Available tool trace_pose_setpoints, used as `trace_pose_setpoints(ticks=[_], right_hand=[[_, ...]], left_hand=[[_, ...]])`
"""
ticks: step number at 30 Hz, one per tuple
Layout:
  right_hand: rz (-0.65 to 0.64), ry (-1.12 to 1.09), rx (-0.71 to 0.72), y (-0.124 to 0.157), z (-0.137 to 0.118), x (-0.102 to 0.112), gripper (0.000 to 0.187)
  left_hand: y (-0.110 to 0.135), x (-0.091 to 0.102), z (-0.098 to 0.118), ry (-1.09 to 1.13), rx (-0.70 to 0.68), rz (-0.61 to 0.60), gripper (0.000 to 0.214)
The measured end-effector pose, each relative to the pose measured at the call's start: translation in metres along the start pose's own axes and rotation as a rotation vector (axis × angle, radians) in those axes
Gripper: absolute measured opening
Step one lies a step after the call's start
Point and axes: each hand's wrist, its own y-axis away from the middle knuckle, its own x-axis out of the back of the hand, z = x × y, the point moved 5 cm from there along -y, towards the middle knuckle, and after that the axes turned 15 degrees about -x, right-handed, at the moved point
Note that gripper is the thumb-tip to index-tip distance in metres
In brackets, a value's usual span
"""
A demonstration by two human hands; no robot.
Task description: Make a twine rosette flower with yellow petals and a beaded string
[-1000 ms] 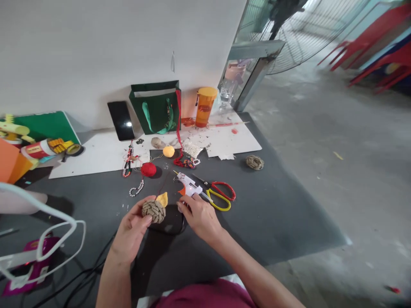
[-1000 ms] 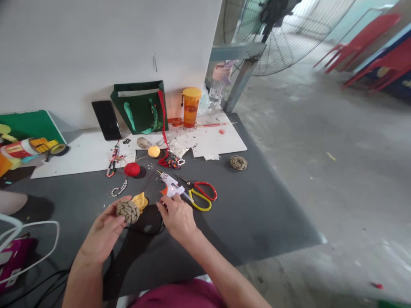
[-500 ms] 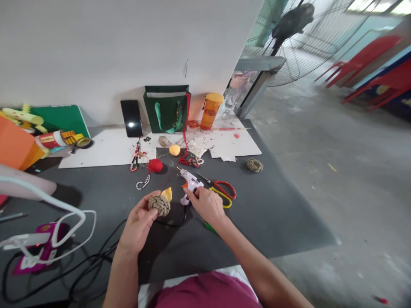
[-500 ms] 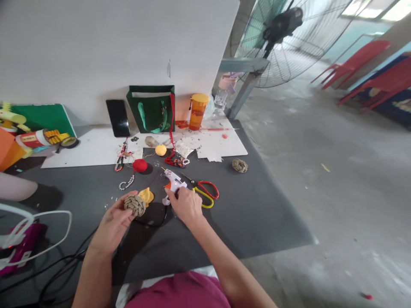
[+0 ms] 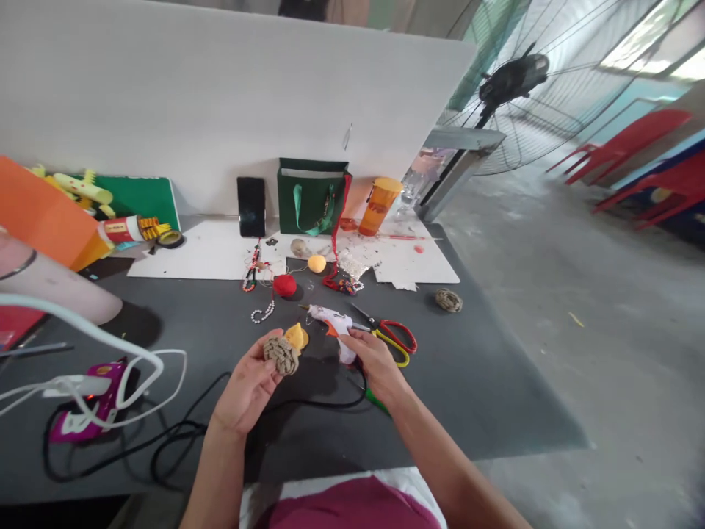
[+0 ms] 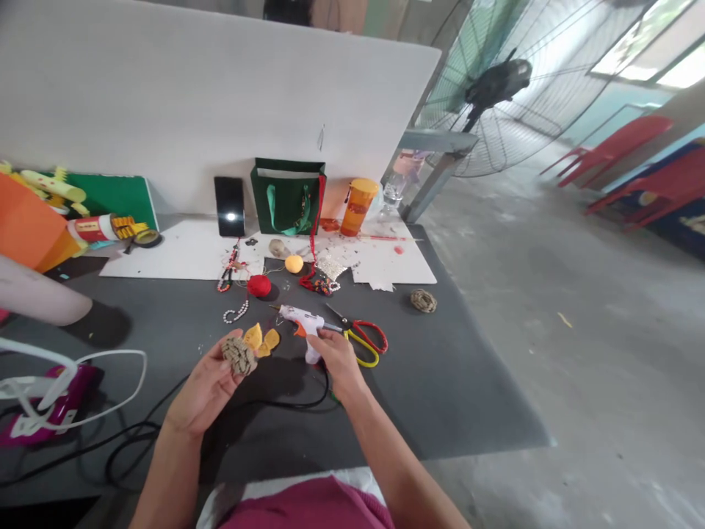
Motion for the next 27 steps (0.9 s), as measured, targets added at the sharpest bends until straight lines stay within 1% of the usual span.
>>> trace_pose_setpoints(ticks=[2, 4, 7, 9, 11, 13, 15, 18, 22, 25, 27], right_hand=[[-0.068, -0.059, -0.017, 0.01, -0.003, -0.001, 0.039], [-0.103, -0.112, -0.009, 0.019, -0.008, 0.0, 0.042], [-0.155, -0.215, 0.056, 0.03, -0.017, 0.004, 0.044], [-0.212, -0.236, 0.115, 0.037, -0.022, 0.005, 0.042], [-0.265, -0.195, 0.151, 0.043, -0.023, 0.006, 0.04], [-0.277, -0.105, 0.159, 0.049, -0.02, 0.01, 0.039], [-0.271, 0.024, 0.154, 0.054, -0.015, 0.014, 0.037], [-0.314, 0.155, 0.159, 0.061, -0.004, 0.017, 0.035], [-0.373, 0.209, 0.17, 0.065, 0.007, 0.013, 0.036], [-0.408, 0.213, 0.185, 0.068, 0.008, 0.008, 0.037], [-0.433, 0.211, 0.191, 0.071, 0.005, 0.006, 0.034]], left_hand=[[0.0, 0.003, 0.0, 0.007, -0.01, 0.005, 0.042], [0.001, 0.006, -0.001, -0.002, -0.026, 0.009, 0.041], [0.001, 0.009, 0.0, -0.044, -0.052, 0.009, 0.042], [0.002, 0.009, 0.001, -0.067, -0.069, 0.011, 0.043], [0.003, 0.007, 0.003, -0.072, -0.1, 0.022, 0.048], [0.004, 0.005, 0.006, -0.074, -0.143, 0.047, 0.055], [0.005, 0.005, 0.009, -0.096, -0.179, 0.077, 0.061], [0.008, 0.006, 0.013, -0.156, -0.207, 0.12, 0.066], [0.011, 0.009, 0.014, -0.194, -0.217, 0.128, 0.069], [0.012, 0.012, 0.014, -0.203, -0.231, 0.112, 0.069], [0.013, 0.012, 0.014, -0.194, -0.231, 0.084, 0.066]])
